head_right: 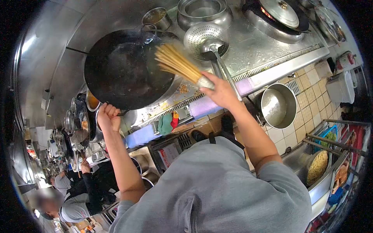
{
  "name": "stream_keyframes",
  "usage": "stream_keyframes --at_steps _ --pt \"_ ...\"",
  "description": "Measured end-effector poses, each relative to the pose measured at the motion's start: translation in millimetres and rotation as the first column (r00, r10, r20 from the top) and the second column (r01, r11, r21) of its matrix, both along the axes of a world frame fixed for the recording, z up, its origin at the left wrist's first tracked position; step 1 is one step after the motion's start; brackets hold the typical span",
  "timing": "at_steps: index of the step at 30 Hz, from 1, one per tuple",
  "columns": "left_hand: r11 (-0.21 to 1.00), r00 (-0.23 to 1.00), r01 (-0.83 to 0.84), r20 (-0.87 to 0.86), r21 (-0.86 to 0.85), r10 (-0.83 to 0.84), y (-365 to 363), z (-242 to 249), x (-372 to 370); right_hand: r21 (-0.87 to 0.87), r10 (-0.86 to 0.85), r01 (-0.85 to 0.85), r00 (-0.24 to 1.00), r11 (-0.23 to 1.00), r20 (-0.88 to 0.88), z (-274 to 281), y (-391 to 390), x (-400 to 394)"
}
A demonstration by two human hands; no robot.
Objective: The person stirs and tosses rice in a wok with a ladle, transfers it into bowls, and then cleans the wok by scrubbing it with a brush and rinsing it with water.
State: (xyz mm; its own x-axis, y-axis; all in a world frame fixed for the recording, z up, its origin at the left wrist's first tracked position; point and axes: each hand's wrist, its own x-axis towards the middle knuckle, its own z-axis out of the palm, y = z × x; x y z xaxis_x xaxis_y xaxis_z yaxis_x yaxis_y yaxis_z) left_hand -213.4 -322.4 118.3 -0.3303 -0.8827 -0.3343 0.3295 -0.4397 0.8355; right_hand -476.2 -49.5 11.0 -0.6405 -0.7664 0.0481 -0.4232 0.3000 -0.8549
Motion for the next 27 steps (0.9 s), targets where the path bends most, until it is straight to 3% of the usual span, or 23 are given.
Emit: stream_keyframes --at_steps 2,6,11,13,16,17,19,21,23,24,25,27 --pt "0.998 0.994 -0.018 -0.109 -0.059 0.011 12.1 18.2 -16.5 0.089 0.079 -0.083 0.996 0.993 0.05 9.0 -18.3 10.6" --pt "0.99 0.979 -0.02 -0.205 -0.137 -0.009 28.4 50.7 -46.5 0.013 0.153 -0.155 0.986 0.988 0.072 15.2 -57.1 33.2" --pt "0.976 0.989 0.007 -0.14 -0.219 -0.039 51.0 77.2 -73.5 0.065 0.282 -0.286 0.957 0.956 0.068 19.2 -99.8 48.0" --pt "0.954 0.988 0.121 -0.06 -0.275 -0.143 62.2 75.4 -81.3 0.12 0.228 -0.245 0.964 0.962 0.138 23.4 -104.6 53.5" --pt "0.925 0.979 0.172 -0.049 -0.339 -0.2 110.1 60.0 -89.5 -0.117 0.148 -0.121 0.953 0.986 0.265 7.6 -106.3 66.0" --pt "0.906 0.986 0.169 0.052 -0.389 -0.161 130.9 53.6 -88.3 -0.121 0.151 -0.123 0.955 0.985 0.257 0.0 -103.8 69.0" --pt "0.798 0.945 0.325 0.211 -0.507 -0.251 150.8 24.2 -69.6 -0.232 0.136 -0.062 0.939 0.971 0.316 -10.9 -99.4 72.6" --pt "0.756 0.925 0.377 0.259 -0.535 -0.278 155.9 -2.0 -49.6 -0.227 0.131 -0.062 0.943 0.972 0.305 3.1 -101.9 70.7" --pt "0.78 0.952 0.289 0.248 -0.555 -0.177 145.7 -8.1 -33.3 -0.069 0.134 -0.116 0.801 0.991 0.583 15.5 -112.7 60.6" --pt "0.888 0.984 0.178 0.054 -0.424 -0.172 131.5 -1.9 -27.5 -0.127 0.186 -0.137 0.759 0.982 0.624 10.9 -122.2 53.3" --pt "0.944 0.998 0.024 -0.048 -0.329 -0.042 117.1 9.2 -22.3 -0.126 0.194 -0.147 0.763 0.981 0.616 7.7 -128.9 43.4" --pt "0.995 0.967 -0.005 -0.253 -0.103 -0.021 65.7 11.6 9.2 -0.221 0.253 -0.125 0.556 0.967 0.792 10.2 -136.8 27.8"
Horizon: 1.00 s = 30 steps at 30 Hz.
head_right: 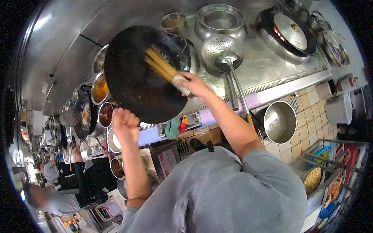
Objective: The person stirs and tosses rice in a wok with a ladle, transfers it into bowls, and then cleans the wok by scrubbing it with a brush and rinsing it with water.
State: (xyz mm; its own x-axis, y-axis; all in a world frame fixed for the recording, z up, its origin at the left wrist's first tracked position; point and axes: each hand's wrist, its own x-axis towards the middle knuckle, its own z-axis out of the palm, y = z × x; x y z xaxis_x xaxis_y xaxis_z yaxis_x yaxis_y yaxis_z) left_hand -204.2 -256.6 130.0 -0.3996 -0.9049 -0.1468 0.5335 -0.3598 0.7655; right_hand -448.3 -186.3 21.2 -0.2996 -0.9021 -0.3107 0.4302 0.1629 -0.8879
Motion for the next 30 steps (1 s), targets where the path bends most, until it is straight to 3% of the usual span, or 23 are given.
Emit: stream_keyframes --at_steps 2,4,6,8,10,14,17,19,20,21,22,23,24,25,26,27,30 --pt "0.991 0.993 -0.057 0.113 0.118 0.043 -37.3 -1.5 27.0 -0.054 0.006 -0.005 1.0 0.999 0.019 12.0 6.0 -7.3" --pt "0.979 0.987 -0.085 0.149 0.184 0.057 -60.2 -18.3 52.3 -0.23 -0.116 0.161 0.974 0.96 0.196 25.4 24.4 -8.6" --pt "0.962 0.995 -0.096 0.064 0.255 0.082 -75.1 -42.4 70.0 -0.227 -0.199 0.196 0.98 0.954 0.011 36.4 44.7 -16.4" --pt "0.94 0.992 -0.109 -0.019 0.324 0.121 -87.1 -73.8 78.3 -0.213 -0.262 0.2 0.911 0.956 -0.32 44.5 58.4 -32.5" --pt "0.857 0.957 -0.053 -0.219 0.513 0.191 -93.8 -111.0 74.3 -0.169 -0.212 0.128 0.575 0.977 -0.79 58.9 65.6 -45.4" --pt "0.866 0.881 0.036 -0.426 0.498 0.208 -79.0 -159.4 22.6 -0.065 -0.103 0.105 0.414 0.992 -0.905 108.8 46.2 -50.9" --pt "0.854 0.875 0.047 -0.433 0.518 0.215 -82.4 -173.9 -3.6 -0.191 -0.197 0.057 0.147 0.98 -0.969 152.7 9.0 -62.6" --pt "0.79 0.972 0.073 -0.221 0.609 0.081 -87.2 -175.8 -14.2 -0.223 -0.23 0.091 0.077 0.971 -0.97 181.2 -22.8 -79.1" --pt "0.79 0.969 0.07 -0.231 0.609 0.092 -84.5 -181.5 -17.2 -0.277 -0.28 0.083 0.037 0.957 -0.959 198.5 -39.9 -81.3" --pt "0.96 0.932 -0.242 0.308 0.138 0.191 -78.6 -190.1 -18.1 -0.27 -0.267 0.13 -0.039 0.954 -0.963 208.5 -61.6 -90.2" --pt "0.869 0.596 -0.226 0.642 -0.441 0.482 -77.6 -195.4 -19.9 -0.267 -0.25 0.176 -0.114 0.947 -0.962 216.8 -85.9 -100.3" --pt "0.476 0.339 -0.065 0.429 -0.877 0.837 -69.6 -148.1 -15.2 -0.264 -0.248 0.163 -0.116 0.951 -0.962 215.0 -113.6 -108.3" --pt "0.478 0.33 -0.077 0.43 -0.875 0.84 -69.5 -144.9 -14.0 -0.243 -0.212 0.24 -0.145 0.94 -0.966 201.6 -144.5 -117.1" --pt "0.558 0.446 0.263 0.612 -0.787 0.653 -68.1 -145.0 -11.9 -0.223 -0.176 0.317 -0.17 0.922 -0.97 182.2 -173.3 -124.2" --pt "0.521 0.46 0.584 0.783 -0.622 0.419 -65.4 -146.9 -9.6 -0.212 -0.163 0.355 -0.164 0.91 -0.973 149.1 -202.4 -122.7" --pt "0.529 0.456 0.58 0.785 -0.619 0.419 -62.8 -148.4 -9.3 -0.048 -0.048 0.343 -0.008 0.938 -0.999 120.8 -220.8 -104.6" --pt "0.52 0.427 0.53 0.74 -0.67 0.519 -60.5 -152.7 -13.0 0.209 0.186 0.338 0.101 0.918 -0.977 -19.0 -256.1 -25.2"
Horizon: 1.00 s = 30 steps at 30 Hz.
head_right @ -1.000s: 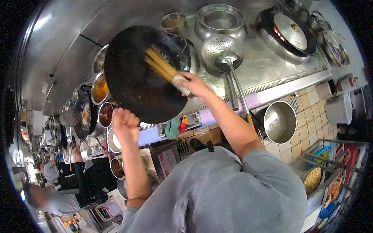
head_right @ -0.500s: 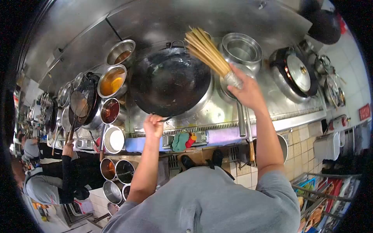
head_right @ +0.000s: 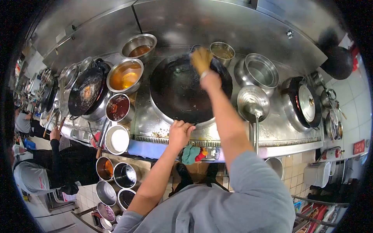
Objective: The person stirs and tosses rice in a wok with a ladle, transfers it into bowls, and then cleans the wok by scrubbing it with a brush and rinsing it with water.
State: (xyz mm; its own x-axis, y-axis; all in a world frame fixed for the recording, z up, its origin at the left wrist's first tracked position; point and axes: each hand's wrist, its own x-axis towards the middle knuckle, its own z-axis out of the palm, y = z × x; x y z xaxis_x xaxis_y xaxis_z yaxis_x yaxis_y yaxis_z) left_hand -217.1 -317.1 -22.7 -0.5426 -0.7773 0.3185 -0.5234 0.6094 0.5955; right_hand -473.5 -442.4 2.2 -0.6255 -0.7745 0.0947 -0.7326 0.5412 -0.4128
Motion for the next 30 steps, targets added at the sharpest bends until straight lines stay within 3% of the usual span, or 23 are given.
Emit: stream_keyframes --at_steps 1,2,4,6,7,8,9,10,11,12,14,15,16,18,19,21,22,24,25,26,27,29,30 --pt "1.0 1.0 0.012 -0.028 -0.011 -0.012 -1.8 -3.5 -0.5 0.131 0.128 -0.137 0.989 0.982 0.08 -4.7 15.1 39.3" --pt "0.999 0.998 0.025 -0.052 -0.021 -0.026 -4.6 -6.5 -0.4 0.109 0.377 -0.396 0.912 0.912 0.162 8.6 37.8 78.0" --pt "1.0 0.994 0.026 -0.106 0.015 -0.024 -4.9 -2.8 -2.5 0.0 0.499 -0.527 0.804 0.85 0.324 9.8 84.6 112.4" --pt "0.997 0.994 0.053 -0.097 0.05 -0.048 -6.7 -4.6 -5.9 0.019 0.711 -0.743 0.649 0.67 0.271 24.3 114.9 70.0" --pt "0.997 0.994 0.052 -0.104 0.052 -0.047 -8.5 -4.2 -7.6 0.141 0.701 -0.773 0.625 0.619 0.344 35.7 114.4 35.5" --pt "0.997 0.995 0.059 -0.087 0.05 -0.055 -7.5 -3.8 -7.6 0.296 0.69 -0.771 0.637 0.564 0.344 47.1 105.3 -3.3" --pt "0.997 0.996 0.067 -0.067 0.046 -0.064 -5.5 -3.6 -7.0 0.43 0.657 -0.644 0.74 0.633 0.143 42.1 93.8 -44.5" --pt "0.997 0.996 0.067 -0.068 0.043 -0.064 -4.7 -4.0 -6.9 0.526 0.393 -0.298 0.917 0.796 -0.075 40.4 75.4 -79.4" --pt "0.998 0.995 0.059 -0.084 0.035 -0.056 -4.7 -5.6 -7.7 0.217 0.187 -0.148 0.967 0.965 -0.172 49.7 69.9 -77.4" --pt "0.998 0.994 0.049 -0.098 0.03 -0.046 -5.2 -5.8 -7.7 -0.124 -0.041 0.017 0.981 0.992 -0.188 59.2 63.2 -68.9" --pt "0.999 0.994 0.034 -0.1 0.038 -0.03 -5.6 -6.4 -9.2 -0.14 -0.093 0.08 0.992 0.987 -0.088 56.3 50.2 -30.9" --pt "0.998 0.995 0.035 -0.096 0.048 -0.03 -3.4 -6.9 -7.1 0.029 0.054 -0.05 0.986 0.998 -0.158 18.8 34.5 -26.0" --pt "0.998 0.995 0.039 -0.099 0.046 -0.035 -3.7 -6.6 -7.0 0.204 0.048 -0.018 0.989 0.979 -0.143 -2.5 34.0 4.5" --pt "0.998 0.997 0.027 -0.077 0.054 -0.022 -4.3 -8.1 -5.8 0.318 0.365 -0.355 0.931 0.879 0.033 -1.6 61.2 66.1" --pt "0.999 0.998 0.019 -0.061 0.043 -0.016 -4.3 -7.4 -5.5 0.163 0.518 -0.53 0.848 0.832 0.116 5.3 83.3 79.5" --pt "0.999 0.996 0.027 -0.082 0.026 -0.024 -6.6 -3.1 -3.8 0.178 0.7 -0.722 0.692 0.669 0.177 13.3 111.9 43.6" --pt "0.999 0.994 0.034 -0.101 0.014 -0.032 -5.0 -1.7 -1.7 0.293 0.636 -0.728 0.685 0.62 0.356 40.4 116.7 14.0" --pt "0.998 0.996 0.043 -0.084 0.034 -0.04 -6.9 2.1 -1.1 0.468 0.67 -0.66 0.721 0.588 0.175 54.1 94.0 -77.2" --pt "0.997 0.997 0.057 -0.064 0.051 -0.054 -6.2 2.4 -0.1 0.575 0.346 -0.166 0.912 0.802 -0.22 53.4 79.6 -108.6" --pt "0.997 0.996 0.058 -0.068 0.054 -0.054 -3.0 1.4 0.1 0.191 0.083 -0.024 0.947 0.981 -0.312 77.5 76.3 -93.1" --pt "0.998 0.997 0.054 -0.063 0.036 -0.051 -4.9 1.4 -1.9 0.156 -0.054 0.114 0.936 0.981 -0.347 98.9 65.0 -69.1" --pt "0.998 0.998 0.046 -0.032 0.043 -0.045 -6.4 4.1 0.1 0.102 0.192 -0.181 0.975 0.978 -0.11 97.1 68.4 -42.6" --pt "0.997 0.998 0.058 -0.031 0.043 -0.056 -5.5 3.0 0.5 0.2 0.407 -0.375 0.9 0.905 -0.153 76.8 77.2 -33.3"
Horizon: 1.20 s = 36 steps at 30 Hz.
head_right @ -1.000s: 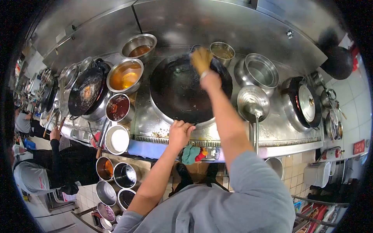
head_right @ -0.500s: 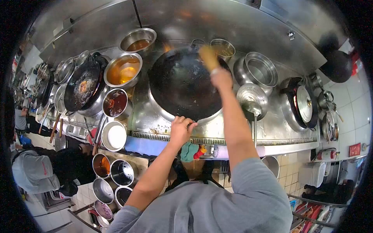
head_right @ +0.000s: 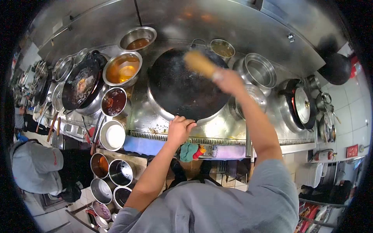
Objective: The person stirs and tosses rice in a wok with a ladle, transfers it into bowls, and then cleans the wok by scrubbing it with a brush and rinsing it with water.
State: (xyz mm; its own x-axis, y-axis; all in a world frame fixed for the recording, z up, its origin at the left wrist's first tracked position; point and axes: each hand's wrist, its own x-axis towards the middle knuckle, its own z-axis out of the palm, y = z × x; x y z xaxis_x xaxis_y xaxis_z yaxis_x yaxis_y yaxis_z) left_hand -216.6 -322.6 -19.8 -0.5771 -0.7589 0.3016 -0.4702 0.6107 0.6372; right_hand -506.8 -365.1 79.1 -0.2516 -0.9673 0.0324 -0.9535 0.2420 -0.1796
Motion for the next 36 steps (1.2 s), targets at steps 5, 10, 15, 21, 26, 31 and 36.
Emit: stream_keyframes --at_steps 5,10,15,21,26,31,36 --pt "1.0 1.0 -0.012 -0.006 0.021 0.012 -2.2 -6.1 -2.4 0.308 0.242 -0.346 0.913 0.886 0.329 -17.9 49.6 36.8" --pt "1.0 0.999 -0.02 -0.026 0.011 0.02 -1.6 -2.7 -2.4 -0.236 -0.344 0.343 0.938 0.909 0.038 5.4 -29.0 -35.3" --pt "0.999 0.999 0.004 -0.035 -0.052 -0.006 -3.8 -6.6 -2.6 0.063 -0.112 0.106 0.99 0.992 0.091 -71.3 -39.6 91.3" --pt "0.999 0.996 0.031 -0.085 -0.045 -0.035 -8.2 1.5 4.4 0.14 -0.027 0.038 0.997 0.989 -0.075 -39.9 -12.7 -51.9" --pt "0.998 0.989 0.047 -0.136 -0.046 -0.053 -7.4 -1.9 3.1 -0.272 -0.399 0.466 0.877 0.842 0.269 -30.0 -67.7 2.7" --pt "0.999 0.995 0.042 -0.095 -0.024 -0.044 -7.1 -2.1 -0.1 -0.097 0.169 -0.144 0.924 0.985 0.344 -88.4 -38.7 127.8" --pt "0.997 0.998 0.063 -0.013 0.054 -0.063 -7.8 -5.9 -1.3 0.293 -0.059 0.101 0.987 0.951 -0.147 7.7 62.5 -26.3"
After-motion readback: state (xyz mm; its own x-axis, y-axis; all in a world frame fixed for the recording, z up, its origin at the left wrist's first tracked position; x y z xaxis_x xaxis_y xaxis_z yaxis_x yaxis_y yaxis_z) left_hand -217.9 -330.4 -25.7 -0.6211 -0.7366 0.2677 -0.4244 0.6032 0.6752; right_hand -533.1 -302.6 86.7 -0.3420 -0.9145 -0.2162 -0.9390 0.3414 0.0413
